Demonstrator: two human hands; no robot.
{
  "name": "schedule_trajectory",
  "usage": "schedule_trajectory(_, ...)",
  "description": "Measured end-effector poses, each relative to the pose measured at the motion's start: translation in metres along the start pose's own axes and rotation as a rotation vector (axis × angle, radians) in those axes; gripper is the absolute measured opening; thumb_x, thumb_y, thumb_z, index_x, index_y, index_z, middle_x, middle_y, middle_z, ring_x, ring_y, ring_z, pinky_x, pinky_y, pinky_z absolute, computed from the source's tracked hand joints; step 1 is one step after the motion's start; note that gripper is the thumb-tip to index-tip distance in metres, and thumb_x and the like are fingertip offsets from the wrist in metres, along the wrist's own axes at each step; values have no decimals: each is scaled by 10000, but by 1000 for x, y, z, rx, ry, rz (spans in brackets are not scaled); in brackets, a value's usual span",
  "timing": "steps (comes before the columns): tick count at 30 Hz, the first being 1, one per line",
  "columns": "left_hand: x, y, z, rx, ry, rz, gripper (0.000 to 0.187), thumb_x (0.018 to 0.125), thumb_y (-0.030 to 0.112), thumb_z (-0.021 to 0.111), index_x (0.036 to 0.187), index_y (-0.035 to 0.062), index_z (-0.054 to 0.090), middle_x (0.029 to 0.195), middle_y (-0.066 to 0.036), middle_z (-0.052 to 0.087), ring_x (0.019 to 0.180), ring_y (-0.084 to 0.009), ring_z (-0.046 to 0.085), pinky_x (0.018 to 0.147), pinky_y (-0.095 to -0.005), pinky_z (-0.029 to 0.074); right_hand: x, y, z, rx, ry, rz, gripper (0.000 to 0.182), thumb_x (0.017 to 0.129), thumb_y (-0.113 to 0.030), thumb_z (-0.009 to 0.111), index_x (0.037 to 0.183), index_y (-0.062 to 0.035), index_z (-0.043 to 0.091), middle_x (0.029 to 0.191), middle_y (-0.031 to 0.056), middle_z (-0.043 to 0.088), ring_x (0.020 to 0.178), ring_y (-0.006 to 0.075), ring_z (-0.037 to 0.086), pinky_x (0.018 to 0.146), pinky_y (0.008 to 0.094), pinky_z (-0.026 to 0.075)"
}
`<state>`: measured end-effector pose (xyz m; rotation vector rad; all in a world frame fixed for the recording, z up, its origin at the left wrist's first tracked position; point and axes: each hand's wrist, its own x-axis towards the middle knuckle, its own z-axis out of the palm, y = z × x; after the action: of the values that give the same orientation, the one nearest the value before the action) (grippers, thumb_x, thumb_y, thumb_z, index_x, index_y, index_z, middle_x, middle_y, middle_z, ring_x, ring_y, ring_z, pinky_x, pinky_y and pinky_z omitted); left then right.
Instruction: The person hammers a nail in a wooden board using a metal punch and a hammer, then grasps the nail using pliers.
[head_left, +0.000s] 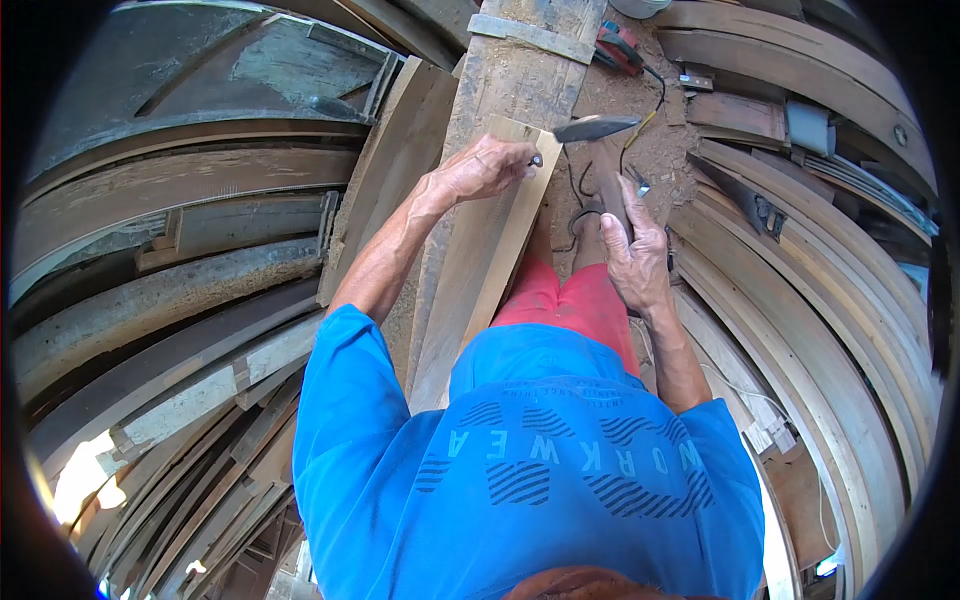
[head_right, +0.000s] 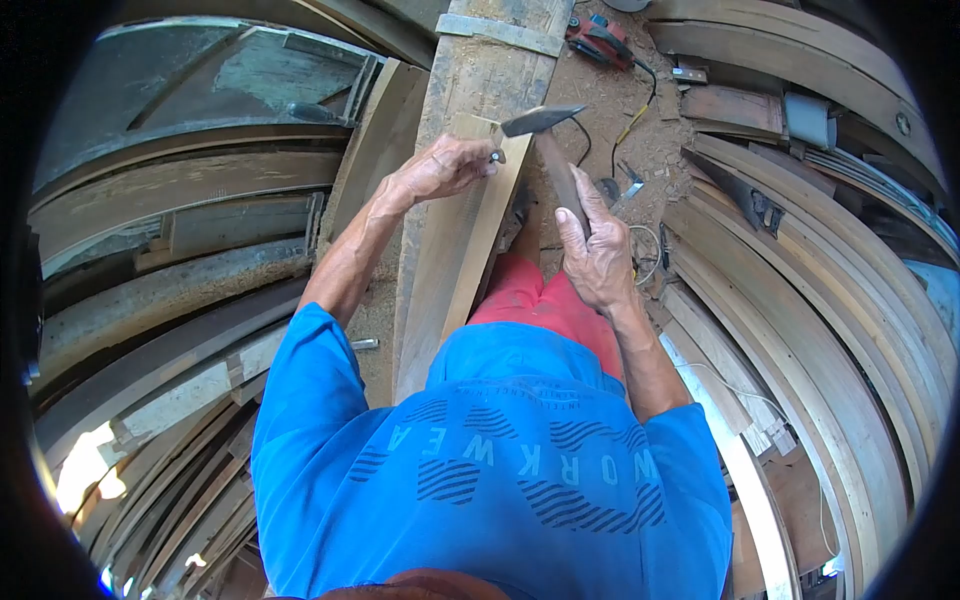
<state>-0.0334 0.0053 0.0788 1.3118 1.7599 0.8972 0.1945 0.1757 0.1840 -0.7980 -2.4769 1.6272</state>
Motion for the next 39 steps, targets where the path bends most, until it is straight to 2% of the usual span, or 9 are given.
schedule_trajectory(4, 9, 6, 2, 43, 38, -61, 78, 962, 97, 698, 998, 36, 665, 844, -213, 692, 812, -437, 682, 698, -491, 524, -1, 12, 1, 126, -51, 241, 582, 1077, -248, 603, 1578, -1, 439, 1018, 96, 723, 886, 176, 677, 802, 339, 546)
schedule_trajectory(9, 37, 3, 9, 151, -21, -160, 106, 976, 132, 691, 991, 29, 673, 843, -226, 686, 810, -445, 684, 697, -495, 521, -1, 5, 4, 335, -82, 373, 618, 1082, -290, 606, 1605, -23, 411, 796, -22, 566, 687, 49, 522, 611, 231, 469)
schedule_trajectory(14, 37, 4, 8, 80, 7, -164, 166, 990, 175, 680, 1000, 10, 669, 859, -232, 691, 822, -435, 692, 727, -496, 527, -2, 10, -12, 341, -68, 352, 623, 1085, -293, 603, 1610, -26, 401, 809, -16, 582, 673, 49, 519, 588, 231, 461)
schedule_trajectory(18, 18, 0, -6, 12, -77, -402, 180, 1023, 178, 666, 1020, -2, 667, 839, -125, 715, 790, -278, 731, 751, -437, 570, -3, 15, -22, 342, -37, 362, 620, 1086, -285, 599, 1612, -27, 399, 811, -20, 582, 680, 50, 523, 595, 227, 459)
schedule_trajectory(21, -5, 3, -16, -189, 178, -592, 149, 1008, 158, 680, 979, 11, 681, 804, -137, 726, 710, -212, 680, 717, -386, 562, -5, 19, -25, 365, -51, 370, 607, 1089, -283, 591, 1609, -30, 407, 826, -16, 596, 684, 57, 530, 607, 232, 466)
schedule_trajectory(22, -13, -7, -8, -283, 306, -546, 117, 990, 118, 706, 961, 9, 675, 799, -116, 741, 713, -155, 699, 699, -351, 570, -6, 20, -25, 348, -54, 360, 608, 1090, -288, 589, 1608, -28, 408, 829, -10, 601, 687, 62, 535, 614, 238, 471)
schedule_trajectory(29, -41, 3, 40, -170, 630, -425, 31, 956, 41, 716, 967, 20, 696, 814, -89, 764, 764, -146, 748, 722, -316, 596, 4, 19, -23, 159, -124, 227, 620, 1086, -312, 580, 1605, -21, 408, 809, 37, 615, 722, 124, 581, 680, 321, 508)
schedule_trajectory(33, -41, 9, 61, -354, 750, -493, 40, 978, 36, 671, 963, 20, 704, 801, -85, 763, 775, -144, 759, 725, -310, 601, 19, -13, -34, 87, -205, 182, 584, 1082, -279, 578, 1596, -42, 432, 816, 94, 638, 739, 173, 613, 714, 362, 515)
schedule_trajectory(39, -35, 21, 72, -376, 912, -554, 72, 999, 44, 644, 963, 16, 700, 795, -67, 757, 758, -136, 754, 720, -305, 608, 59, -32, -40, -74, -351, -122, 587, 1038, -143, 603, 1601, -101, 442, 928, 224, 698, 778, 363, 681, 768, 407, 537)
